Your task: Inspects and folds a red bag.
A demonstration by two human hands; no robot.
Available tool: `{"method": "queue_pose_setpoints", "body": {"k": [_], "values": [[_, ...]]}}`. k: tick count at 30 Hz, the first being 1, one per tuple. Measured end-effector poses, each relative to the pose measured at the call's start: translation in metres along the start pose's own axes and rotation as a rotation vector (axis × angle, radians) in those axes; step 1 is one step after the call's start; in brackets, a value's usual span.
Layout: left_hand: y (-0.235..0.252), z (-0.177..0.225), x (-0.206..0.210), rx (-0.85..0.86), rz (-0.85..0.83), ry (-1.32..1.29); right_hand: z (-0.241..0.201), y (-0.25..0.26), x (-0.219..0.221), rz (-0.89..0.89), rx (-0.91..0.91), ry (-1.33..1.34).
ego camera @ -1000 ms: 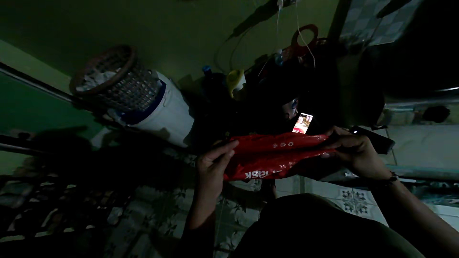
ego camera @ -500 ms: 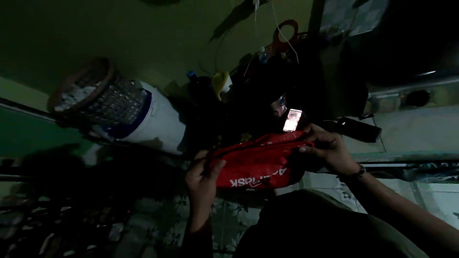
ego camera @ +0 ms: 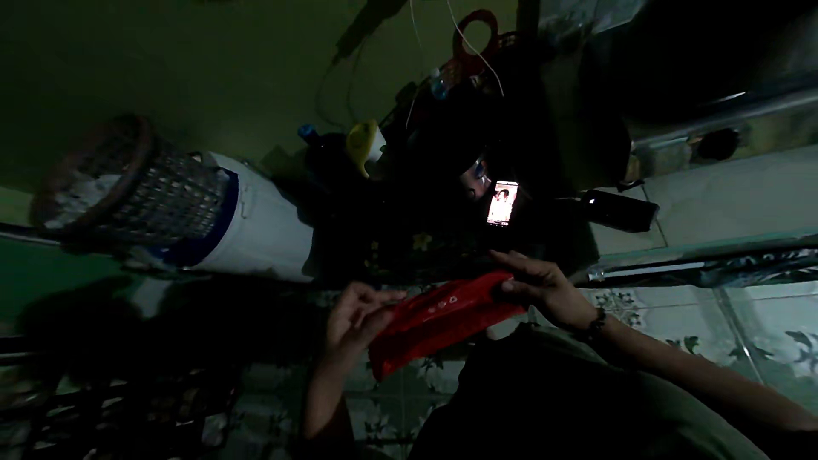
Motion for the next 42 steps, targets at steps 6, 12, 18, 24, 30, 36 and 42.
{"method": "queue_pose_setpoints", "body": {"k": [6,12,18,24,30,36,42], "values": [[0.018,0.005,0.031,-0.132,-0.269,0.617,0.0,0.001,0.013,-0.135,0.046,-0.013],[0.018,0.0,0.04,0.041,-0.164,0.669,-0.002,0.006,0.002,-0.166,0.161,-0.099],[0.01,0.003,0.044,0.261,-0.072,0.696,-0.009,0.017,-0.004,-0.13,0.16,-0.309],[0.006,-0.004,0.038,0.453,-0.015,0.737,-0.017,0.023,0.004,0.055,0.007,-0.382],[0.006,-0.007,0.03,0.129,-0.151,0.651,-0.01,0.035,0.0,0.022,-0.097,-0.485],[0.003,0.0,0.074,0.409,-0.083,0.685,-0.005,0.036,0.014,-0.027,0.048,-0.441],[0.005,-0.025,0.107,0.688,0.185,0.822,-0.001,0.034,0.032,0.01,0.135,-0.332]]}}
Point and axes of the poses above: each hand's wrist, its own y-axis towards the middle knuckle, its own x-axis out of the palm, z = x × y, the point moved 2 cm from there along y, towards the middle knuckle, and after that the axes turned 10 degrees about z, right-handed, at the moved point
